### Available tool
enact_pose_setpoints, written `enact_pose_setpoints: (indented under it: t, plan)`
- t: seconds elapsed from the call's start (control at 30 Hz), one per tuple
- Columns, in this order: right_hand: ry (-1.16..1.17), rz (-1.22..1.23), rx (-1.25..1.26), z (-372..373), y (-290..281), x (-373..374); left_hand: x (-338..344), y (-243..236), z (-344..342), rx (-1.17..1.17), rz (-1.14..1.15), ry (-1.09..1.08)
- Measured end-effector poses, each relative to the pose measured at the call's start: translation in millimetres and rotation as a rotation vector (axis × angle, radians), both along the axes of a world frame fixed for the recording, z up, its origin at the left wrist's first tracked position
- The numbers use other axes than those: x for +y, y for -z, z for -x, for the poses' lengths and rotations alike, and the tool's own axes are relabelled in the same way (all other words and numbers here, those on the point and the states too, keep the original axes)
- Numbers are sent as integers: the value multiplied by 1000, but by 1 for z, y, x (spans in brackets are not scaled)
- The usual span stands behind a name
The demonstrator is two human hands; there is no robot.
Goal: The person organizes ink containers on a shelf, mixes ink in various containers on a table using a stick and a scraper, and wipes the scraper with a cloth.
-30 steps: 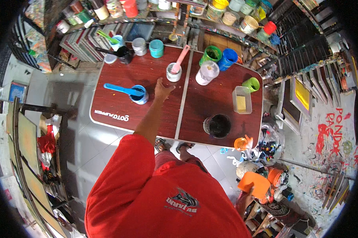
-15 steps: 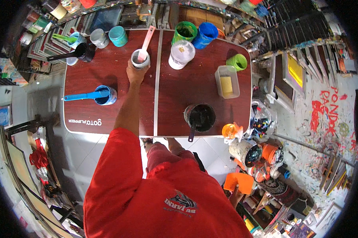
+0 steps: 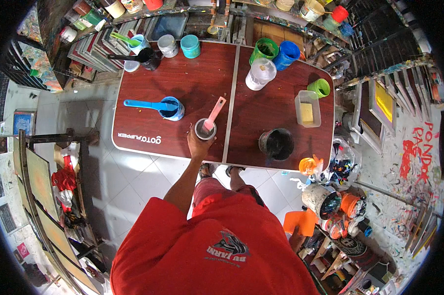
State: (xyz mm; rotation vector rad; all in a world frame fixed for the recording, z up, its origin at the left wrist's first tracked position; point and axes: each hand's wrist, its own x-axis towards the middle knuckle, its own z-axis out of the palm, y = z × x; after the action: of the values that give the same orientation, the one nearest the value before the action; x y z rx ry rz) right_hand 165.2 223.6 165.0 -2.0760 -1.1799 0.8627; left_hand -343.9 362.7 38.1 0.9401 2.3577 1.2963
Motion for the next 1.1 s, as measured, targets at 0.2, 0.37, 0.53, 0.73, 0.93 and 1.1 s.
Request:
enact_pose_setpoints:
  t: [0.2, 0.37, 0.53, 0.73, 0.93, 1.1]
  plan:
    - [-237, -119, -205, 35, -15, 2, -35, 5, -9, 83, 15, 61]
    - [-276, -131, -54, 51, -9, 2, -100, 31, 25, -182, 39, 147]
    - [-78, -117, 171, 72, 29, -25, -31, -91, 71, -132, -176, 326]
    - [177, -250, 821, 133, -7, -11, 68, -107, 81, -72, -10, 613]
    - [199, -247, 1026, 172, -80, 21, 97, -79, 90, 92, -7, 769]
    - [175, -220, 955, 172, -91, 34, 93, -100, 64, -288, -12, 823]
